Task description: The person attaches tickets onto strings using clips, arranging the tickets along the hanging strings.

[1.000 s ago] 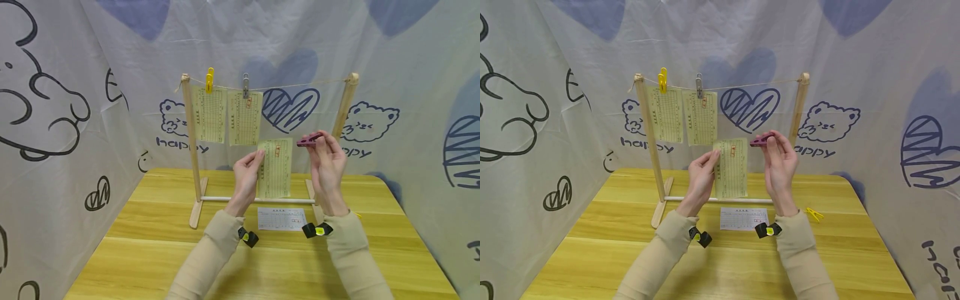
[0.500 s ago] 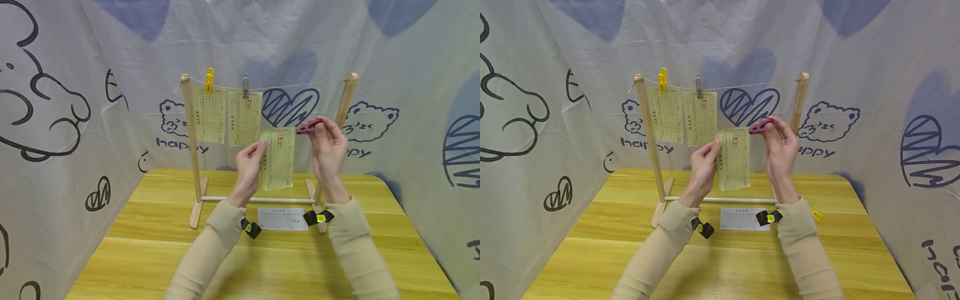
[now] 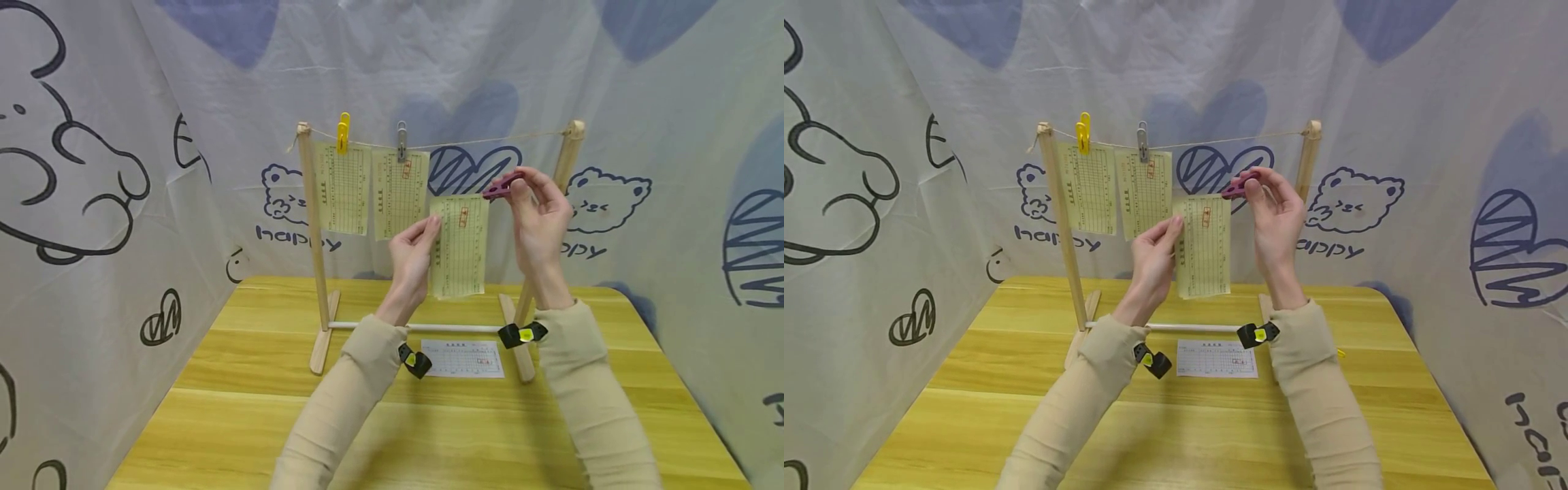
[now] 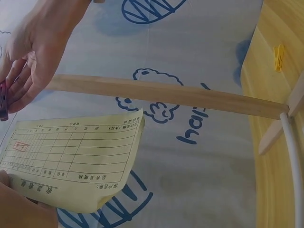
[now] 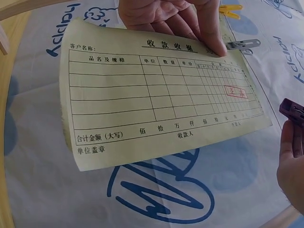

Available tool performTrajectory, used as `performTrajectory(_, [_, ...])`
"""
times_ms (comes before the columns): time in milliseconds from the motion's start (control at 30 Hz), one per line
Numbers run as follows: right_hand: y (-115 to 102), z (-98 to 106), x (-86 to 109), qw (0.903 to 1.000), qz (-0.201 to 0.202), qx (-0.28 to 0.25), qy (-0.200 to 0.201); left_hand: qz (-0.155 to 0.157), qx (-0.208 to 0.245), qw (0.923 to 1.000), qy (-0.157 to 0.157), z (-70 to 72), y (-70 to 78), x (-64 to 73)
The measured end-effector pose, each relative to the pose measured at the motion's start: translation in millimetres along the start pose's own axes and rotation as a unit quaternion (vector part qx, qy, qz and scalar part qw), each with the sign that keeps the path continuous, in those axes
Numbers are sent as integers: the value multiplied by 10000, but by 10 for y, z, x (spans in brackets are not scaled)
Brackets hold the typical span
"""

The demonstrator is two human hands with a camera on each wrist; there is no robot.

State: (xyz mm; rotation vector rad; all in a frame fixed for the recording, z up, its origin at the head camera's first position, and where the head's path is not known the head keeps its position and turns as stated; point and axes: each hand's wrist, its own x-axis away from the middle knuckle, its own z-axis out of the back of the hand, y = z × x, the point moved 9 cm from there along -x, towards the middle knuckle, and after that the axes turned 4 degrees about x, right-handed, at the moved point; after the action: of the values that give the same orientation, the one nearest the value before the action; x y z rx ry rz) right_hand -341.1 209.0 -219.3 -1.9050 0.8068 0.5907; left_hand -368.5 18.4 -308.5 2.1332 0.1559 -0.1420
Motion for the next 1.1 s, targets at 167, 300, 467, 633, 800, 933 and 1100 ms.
performTrajectory(167, [-21,-37,-78,9999,41,153,-62,-60,75,10000,-21,-32,39,-44])
performTrajectory(300, [-43,-66,-134,9995,87,308,-79,-94,106,9999,-3,-56,72,-81])
performTrajectory(467, [-84,-122,-209,9981,246,537,-173,-104,113,9999,38,-84,119,-117])
performTrajectory(633, [-111,-171,-267,9956,334,854,-204,-113,15,9999,9,-109,157,-151])
performTrajectory(800, [-154,-221,-325,9904,431,1298,-184,-156,-51,9999,7,-134,200,-177])
performTrajectory(933, [-168,-253,-371,9906,280,1332,-139,-167,-111,9998,0,-153,230,-197])
performTrajectory(1100, [-158,-275,-431,9899,125,1407,-145,-164,-137,9998,-13,-177,262,-223])
